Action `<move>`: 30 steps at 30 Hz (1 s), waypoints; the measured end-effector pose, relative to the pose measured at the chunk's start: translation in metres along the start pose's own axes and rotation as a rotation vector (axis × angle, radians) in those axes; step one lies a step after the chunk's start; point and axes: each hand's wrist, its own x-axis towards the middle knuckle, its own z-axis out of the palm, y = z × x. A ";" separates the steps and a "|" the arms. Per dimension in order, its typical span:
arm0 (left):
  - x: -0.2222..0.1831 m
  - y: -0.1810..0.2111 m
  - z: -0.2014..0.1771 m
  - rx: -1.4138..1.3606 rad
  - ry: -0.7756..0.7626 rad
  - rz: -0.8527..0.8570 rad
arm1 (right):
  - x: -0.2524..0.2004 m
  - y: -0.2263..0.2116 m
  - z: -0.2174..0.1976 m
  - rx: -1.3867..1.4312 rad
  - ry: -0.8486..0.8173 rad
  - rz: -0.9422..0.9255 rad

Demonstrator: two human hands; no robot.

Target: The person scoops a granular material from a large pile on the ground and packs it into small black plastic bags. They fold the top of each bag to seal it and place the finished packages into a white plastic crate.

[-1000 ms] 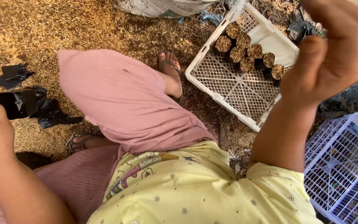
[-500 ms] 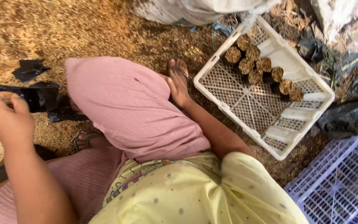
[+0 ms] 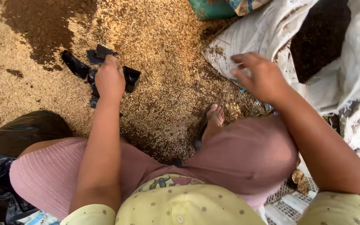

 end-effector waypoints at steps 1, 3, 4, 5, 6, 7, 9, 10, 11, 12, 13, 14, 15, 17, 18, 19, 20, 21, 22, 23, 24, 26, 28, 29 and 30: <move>0.005 -0.002 0.006 0.005 -0.030 -0.030 | 0.028 -0.010 0.009 -0.051 -0.107 -0.059; 0.008 -0.006 0.017 -0.008 -0.015 -0.037 | 0.088 -0.032 0.045 -0.072 -0.379 -0.182; 0.007 -0.008 0.022 -0.013 -0.010 -0.040 | 0.115 -0.045 0.071 -0.106 -0.481 -0.209; 0.010 -0.009 0.026 -0.001 -0.016 -0.053 | 0.138 -0.056 0.092 -0.147 -0.530 -0.184; 0.011 -0.010 0.031 0.012 -0.021 -0.066 | 0.158 -0.072 0.118 -0.085 -0.479 -0.230; 0.010 -0.009 0.037 0.024 -0.028 -0.080 | 0.174 -0.085 0.142 -0.137 -0.462 -0.187; 0.010 -0.010 0.046 0.003 -0.046 -0.102 | 0.199 -0.104 0.183 0.014 -0.318 -0.086; 0.011 -0.009 0.052 -0.007 -0.052 -0.115 | 0.207 -0.107 0.200 0.033 -0.380 0.007; 0.012 -0.010 0.057 -0.012 -0.036 -0.095 | 0.211 -0.111 0.219 0.058 -0.442 0.100; 0.013 -0.009 0.062 -0.017 -0.020 -0.075 | 0.211 -0.111 0.237 0.081 -0.502 0.195; 0.013 -0.010 0.068 -0.021 -0.009 -0.055 | 0.205 -0.107 0.255 0.070 -0.453 0.192; 0.014 -0.011 0.074 -0.031 -0.024 -0.062 | 0.198 -0.101 0.273 0.059 -0.404 0.190; 0.014 -0.011 0.080 -0.045 -0.042 -0.068 | 0.195 -0.091 0.288 0.047 -0.356 0.192; 0.013 -0.012 0.091 -0.061 -0.049 -0.064 | 0.192 -0.065 0.310 0.067 -0.263 0.177; 0.012 -0.013 0.096 -0.063 -0.039 -0.053 | 0.189 -0.053 0.317 0.076 -0.218 0.171; 0.012 -0.013 0.099 -0.068 -0.024 -0.043 | 0.189 -0.043 0.319 0.118 -0.179 0.192; 0.012 -0.015 0.101 -0.058 -0.057 -0.061 | 0.190 -0.037 0.319 0.160 -0.140 0.213; 0.011 -0.015 0.103 -0.048 -0.086 -0.086 | 0.192 -0.036 0.318 0.199 -0.103 0.227; 0.010 -0.014 0.103 -0.039 -0.116 -0.111 | 0.194 -0.038 0.317 0.267 -0.153 0.284; 0.009 -0.014 0.103 -0.043 -0.119 -0.120 | 0.193 -0.043 0.316 0.337 -0.201 0.345; 0.008 -0.012 0.102 -0.047 -0.123 -0.129 | 0.192 -0.051 0.316 0.405 -0.249 0.408; 0.013 -0.008 0.098 -0.050 -0.131 -0.141 | 0.188 -0.065 0.318 0.187 -0.288 0.249; 0.012 -0.005 0.094 -0.050 -0.151 -0.164 | 0.183 -0.066 0.323 0.096 -0.231 0.145; 0.012 -0.005 0.092 -0.058 -0.140 -0.159 | 0.183 -0.061 0.325 0.114 -0.154 0.118; 0.012 -0.005 0.090 -0.066 -0.128 -0.154 | 0.183 -0.055 0.326 0.133 -0.078 0.093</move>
